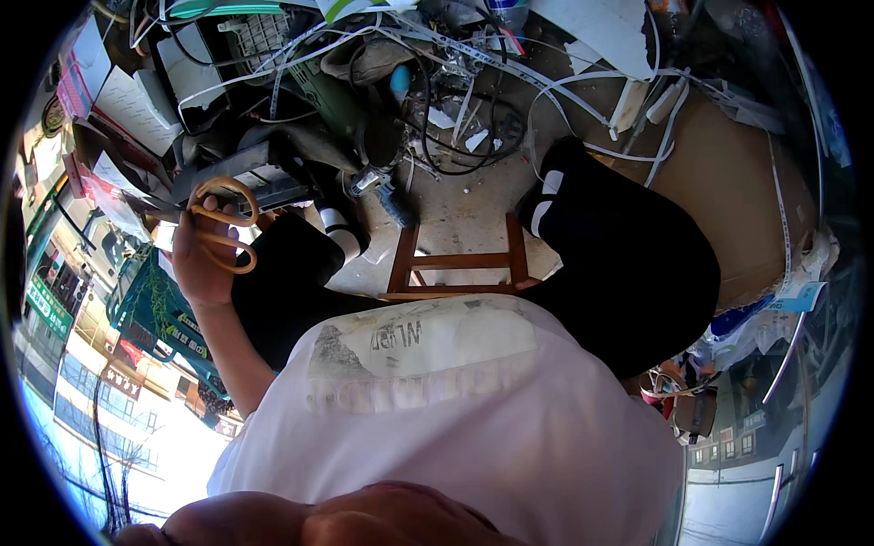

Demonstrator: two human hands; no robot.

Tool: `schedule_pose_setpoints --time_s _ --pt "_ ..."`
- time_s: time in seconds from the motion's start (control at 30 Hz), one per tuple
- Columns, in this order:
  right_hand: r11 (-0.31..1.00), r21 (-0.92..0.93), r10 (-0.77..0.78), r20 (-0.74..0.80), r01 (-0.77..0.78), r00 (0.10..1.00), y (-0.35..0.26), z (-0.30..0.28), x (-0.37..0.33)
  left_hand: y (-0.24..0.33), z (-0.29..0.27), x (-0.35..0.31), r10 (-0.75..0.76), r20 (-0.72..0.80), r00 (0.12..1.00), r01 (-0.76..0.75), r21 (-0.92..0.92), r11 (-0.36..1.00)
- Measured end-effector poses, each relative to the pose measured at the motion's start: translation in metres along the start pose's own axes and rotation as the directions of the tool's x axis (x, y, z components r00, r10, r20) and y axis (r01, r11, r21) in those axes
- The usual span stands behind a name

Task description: The person cuts and tears apart various cardboard boxes using shears, separating the flat panels and removing inner contents like plastic bags.

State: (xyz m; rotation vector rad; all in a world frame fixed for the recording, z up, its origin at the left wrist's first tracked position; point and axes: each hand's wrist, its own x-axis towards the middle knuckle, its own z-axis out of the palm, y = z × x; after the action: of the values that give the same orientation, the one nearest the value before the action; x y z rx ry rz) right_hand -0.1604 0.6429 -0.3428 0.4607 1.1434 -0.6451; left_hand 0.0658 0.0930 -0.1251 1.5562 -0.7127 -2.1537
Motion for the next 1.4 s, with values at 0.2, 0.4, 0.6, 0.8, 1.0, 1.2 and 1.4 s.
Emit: schedule_pose_setpoints --time_s 0.2,0.4,0.6,0.8,1.0,1.2,1.4 --pt "0.975 -0.001 -0.222 -0.133 0.224 0.966 -0.007 0.0 -0.05 -0.005 0.002 -0.016 0.082 -0.025 0.996 -0.081 0.016 0.997" --pt "0.871 0.055 -0.456 -0.275 0.487 0.846 0.012 0.013 -0.116 -0.009 0.014 -0.037 0.087 0.046 0.995 -0.089 0.065 0.994" --pt "0.725 0.048 -0.625 -0.372 0.687 0.686 0.018 0.029 -0.164 -0.022 -0.005 -0.067 0.157 0.129 0.979 -0.168 0.082 0.982" --pt "0.484 -0.238 -0.791 -0.531 0.842 0.304 0.022 0.043 -0.19 -0.008 -0.015 -0.087 0.222 0.105 0.969 -0.232 0.093 0.968" --pt "0.078 -0.72 -0.897 -0.353 0.689 -0.267 -0.01 0.104 -0.247 -0.01 -0.062 -0.091 0.204 0.106 0.973 -0.206 0.014 0.978" --pt "-0.061 -0.935 -0.882 -0.113 0.35 -0.457 -0.035 0.131 -0.271 -0.008 -0.053 -0.078 0.19 -0.086 0.978 -0.191 -0.004 0.982" --pt "-0.076 -0.943 -0.855 -0.106 0.324 -0.507 -0.085 0.134 -0.276 0.009 -0.022 -0.049 0.135 0.129 0.982 -0.14 0.032 0.99"
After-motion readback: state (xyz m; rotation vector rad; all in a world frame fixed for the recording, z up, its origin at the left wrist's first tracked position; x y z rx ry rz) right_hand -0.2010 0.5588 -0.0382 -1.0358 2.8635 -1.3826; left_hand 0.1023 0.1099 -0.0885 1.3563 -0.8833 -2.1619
